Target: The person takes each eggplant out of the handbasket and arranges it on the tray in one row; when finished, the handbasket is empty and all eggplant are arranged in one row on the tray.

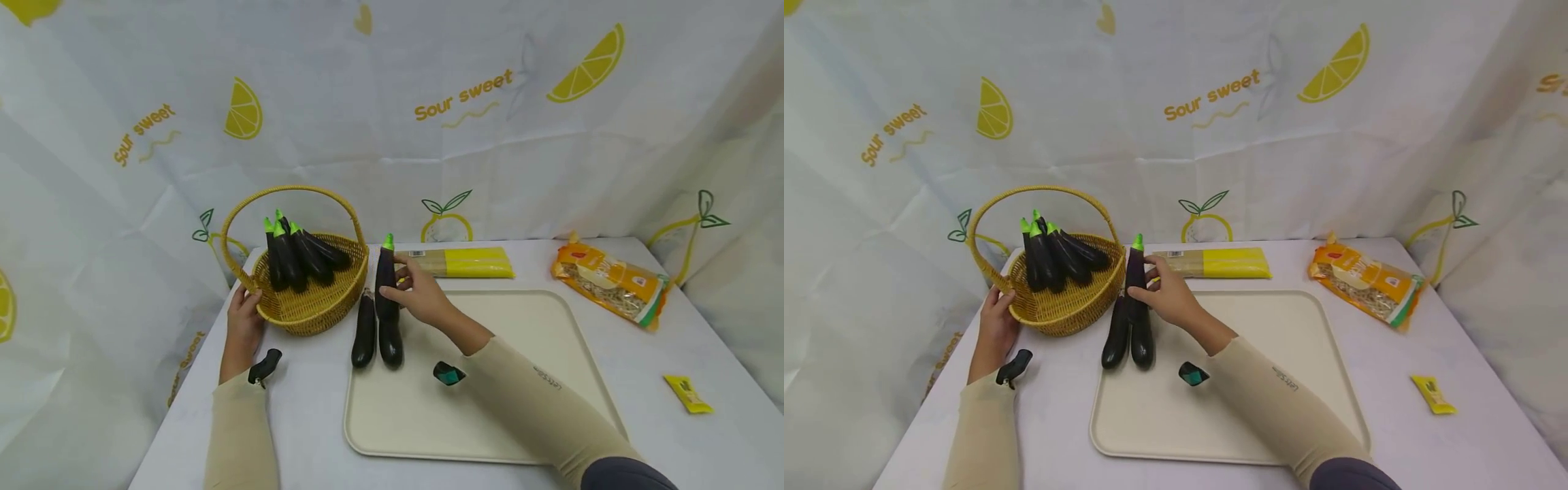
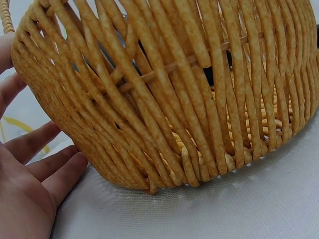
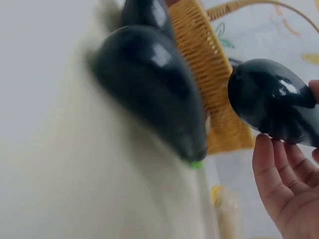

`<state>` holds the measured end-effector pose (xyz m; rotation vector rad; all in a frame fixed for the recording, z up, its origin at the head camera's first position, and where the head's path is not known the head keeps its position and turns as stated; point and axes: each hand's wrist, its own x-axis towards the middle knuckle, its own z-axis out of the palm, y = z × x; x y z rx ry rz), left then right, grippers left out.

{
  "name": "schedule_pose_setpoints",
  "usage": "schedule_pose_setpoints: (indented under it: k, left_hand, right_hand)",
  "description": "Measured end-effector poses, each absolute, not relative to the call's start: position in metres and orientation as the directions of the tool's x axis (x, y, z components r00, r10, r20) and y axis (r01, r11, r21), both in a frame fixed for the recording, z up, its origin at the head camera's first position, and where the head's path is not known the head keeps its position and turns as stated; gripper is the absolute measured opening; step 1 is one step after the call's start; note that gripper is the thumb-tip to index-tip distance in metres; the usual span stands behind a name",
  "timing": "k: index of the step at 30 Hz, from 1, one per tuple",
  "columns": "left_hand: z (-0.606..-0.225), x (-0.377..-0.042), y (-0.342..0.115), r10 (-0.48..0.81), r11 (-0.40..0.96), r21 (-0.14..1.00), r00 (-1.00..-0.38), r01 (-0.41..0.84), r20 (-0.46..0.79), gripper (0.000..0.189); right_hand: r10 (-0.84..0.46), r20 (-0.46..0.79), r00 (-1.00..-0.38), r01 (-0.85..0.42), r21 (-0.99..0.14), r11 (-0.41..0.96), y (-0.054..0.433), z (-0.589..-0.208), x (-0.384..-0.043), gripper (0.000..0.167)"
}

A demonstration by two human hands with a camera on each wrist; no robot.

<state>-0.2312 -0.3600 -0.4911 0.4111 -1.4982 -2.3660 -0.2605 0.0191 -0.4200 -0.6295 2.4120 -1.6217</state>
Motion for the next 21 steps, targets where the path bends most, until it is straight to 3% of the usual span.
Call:
schedule_pose_setpoints:
  k: [6, 13, 21]
  left_hand:
    - [-0.492, -0.233, -0.360, -0.409, -0.422, 0.902, -0.907, 0.094, -0.097, 0.055]
    - [-0.488, -0.233, -0.360, -0.398, -0.437, 0.897, -0.909, 0.070, -0.123, 0.056]
    - [-0.489, -0.233, -0.358, -0.404, -0.450, 0.889, -0.907, 0.082, -0.120, 0.055]
  right_hand:
    - [-0.383, -0.023, -0.923, -0.113, -0.938, 0.329, 0.052, -0.447, -0.247, 0.071]
    - [-0.344, -0.150, -0.927, 0.015, -0.931, 0.366, 0.059, -0.470, -0.237, 0.066]
    - [-0.317, -0.204, -0.926, 0.028, -0.876, 0.481, 0.053, -0.472, -0.232, 0.071]
